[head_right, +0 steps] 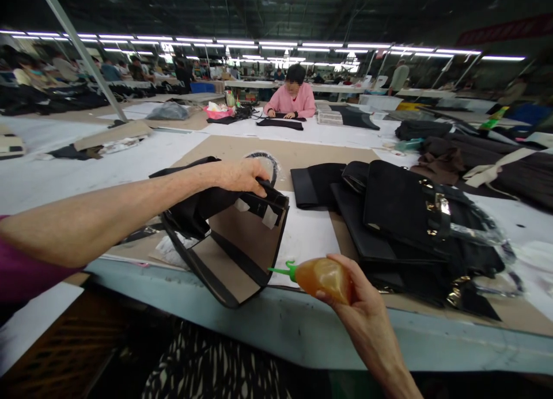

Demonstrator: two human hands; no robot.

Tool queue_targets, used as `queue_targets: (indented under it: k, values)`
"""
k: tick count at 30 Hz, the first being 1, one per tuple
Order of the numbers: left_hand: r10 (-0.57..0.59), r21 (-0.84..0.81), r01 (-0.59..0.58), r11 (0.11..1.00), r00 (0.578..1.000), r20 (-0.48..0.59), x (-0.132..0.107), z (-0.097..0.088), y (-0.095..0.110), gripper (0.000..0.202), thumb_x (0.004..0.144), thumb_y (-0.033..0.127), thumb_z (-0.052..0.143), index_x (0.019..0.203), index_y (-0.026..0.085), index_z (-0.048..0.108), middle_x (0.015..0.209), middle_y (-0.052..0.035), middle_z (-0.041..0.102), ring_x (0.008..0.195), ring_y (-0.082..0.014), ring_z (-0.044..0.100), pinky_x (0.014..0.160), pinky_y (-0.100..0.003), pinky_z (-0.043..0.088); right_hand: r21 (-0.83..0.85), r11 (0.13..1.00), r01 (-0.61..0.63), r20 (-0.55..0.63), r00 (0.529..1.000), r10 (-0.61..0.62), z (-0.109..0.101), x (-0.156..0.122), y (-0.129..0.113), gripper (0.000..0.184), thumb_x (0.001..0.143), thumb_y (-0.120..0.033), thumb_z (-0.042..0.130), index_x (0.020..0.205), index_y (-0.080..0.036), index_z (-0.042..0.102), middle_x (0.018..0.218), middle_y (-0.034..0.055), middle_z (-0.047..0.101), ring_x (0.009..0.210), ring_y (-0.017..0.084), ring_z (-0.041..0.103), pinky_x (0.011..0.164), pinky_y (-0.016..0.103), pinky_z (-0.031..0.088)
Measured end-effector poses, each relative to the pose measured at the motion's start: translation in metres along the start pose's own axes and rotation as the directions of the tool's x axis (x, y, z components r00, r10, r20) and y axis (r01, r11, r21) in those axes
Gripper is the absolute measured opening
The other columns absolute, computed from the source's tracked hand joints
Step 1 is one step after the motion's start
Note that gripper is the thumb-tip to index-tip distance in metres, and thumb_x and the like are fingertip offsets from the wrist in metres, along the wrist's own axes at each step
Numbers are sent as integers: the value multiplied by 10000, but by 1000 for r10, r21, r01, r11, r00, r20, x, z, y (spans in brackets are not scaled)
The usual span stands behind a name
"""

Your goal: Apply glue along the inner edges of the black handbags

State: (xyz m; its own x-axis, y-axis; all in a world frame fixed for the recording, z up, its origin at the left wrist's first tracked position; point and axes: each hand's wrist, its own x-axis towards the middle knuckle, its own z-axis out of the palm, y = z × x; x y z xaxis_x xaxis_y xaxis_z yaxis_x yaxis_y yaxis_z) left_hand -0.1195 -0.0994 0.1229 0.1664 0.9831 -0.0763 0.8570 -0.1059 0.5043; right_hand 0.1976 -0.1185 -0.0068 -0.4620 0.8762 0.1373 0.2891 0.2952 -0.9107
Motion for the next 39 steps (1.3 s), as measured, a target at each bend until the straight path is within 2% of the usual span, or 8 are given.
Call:
queue_targets:
  k: [6, 10, 15, 19, 21, 25, 33, 39]
  values:
    - [-5, 337, -20, 941, 997, 74, -15, 1, 14, 112, 755, 226, 596, 747, 151, 679, 548, 44, 543, 564, -102, 483, 555, -223, 316, 43, 997, -71, 52, 996, 68, 8, -10, 20, 540, 686, -455, 747, 1146, -254, 549, 1042, 35, 615, 878, 246, 592, 788, 299, 465]
    - [33, 438, -74, 896, 994, 101, -27, 6, 20, 161, 821, 205, 546, 862, 142, 688, 695, -4, 640, 651, -119, 549, 582, -214, 352, 196, 970, -146, 91, 987, 130, 11, -10, 23, 550, 653, -422, 781, 1128, -258, 558, 1033, 37, 624, 910, 256, 584, 776, 298, 483]
    - [33, 501, -31, 865, 999, 5, -43, -2, 22, 204, 861, 190, 483, 917, 149, 675, 746, -26, 658, 698, -132, 577, 616, -208, 377, 458, 837, -300, 170, 954, 248, 15, -3, 23, 515, 673, -399, 786, 1109, -244, 560, 988, 54, 635, 882, 263, 593, 700, 322, 519]
    - [-2, 547, 57, 835, 995, -100, -55, -22, 17, 199, 862, 183, 470, 864, 153, 667, 685, -17, 634, 646, -127, 562, 576, -211, 363, 650, 698, -301, 153, 951, 267, 25, 10, 18, 463, 691, -386, 785, 1071, -233, 569, 1008, 61, 622, 887, 263, 602, 705, 361, 534]
    - [-5, 564, 104, 819, 985, -174, -60, -27, 11, 189, 849, 160, 472, 852, 159, 661, 686, -19, 636, 659, -133, 573, 584, -215, 369, 689, 670, -275, 136, 958, 253, 31, 20, 15, 427, 705, -385, 779, 1047, -230, 575, 1037, 64, 617, 915, 261, 602, 721, 365, 539]
    - [-49, 559, 205, 803, 958, -282, -68, -19, -5, 212, 825, 111, 451, 870, 175, 648, 771, -36, 665, 761, -160, 612, 641, -229, 407, 692, 697, -187, 75, 979, 188, 48, 44, 15, 380, 711, -400, 770, 994, -233, 578, 1031, 46, 617, 952, 252, 593, 767, 387, 542]
    - [-114, 584, 283, 761, 944, -309, -86, 30, -16, 182, 807, 92, 455, 901, 166, 593, 877, -63, 636, 850, -219, 607, 718, -301, 461, 552, 827, -109, 25, 993, 114, 70, 67, 32, 460, 687, -403, 785, 1042, -218, 558, 1003, 45, 611, 938, 261, 581, 762, 387, 552]
    - [-113, 593, 277, 756, 948, -298, -94, 42, -15, 183, 807, 80, 448, 905, 159, 580, 900, -69, 620, 884, -246, 584, 762, -352, 474, 425, 903, -65, -50, 994, 95, 77, 79, 49, 553, 643, -445, 792, 1092, -222, 558, 1010, 46, 601, 949, 294, 565, 764, 433, 555]
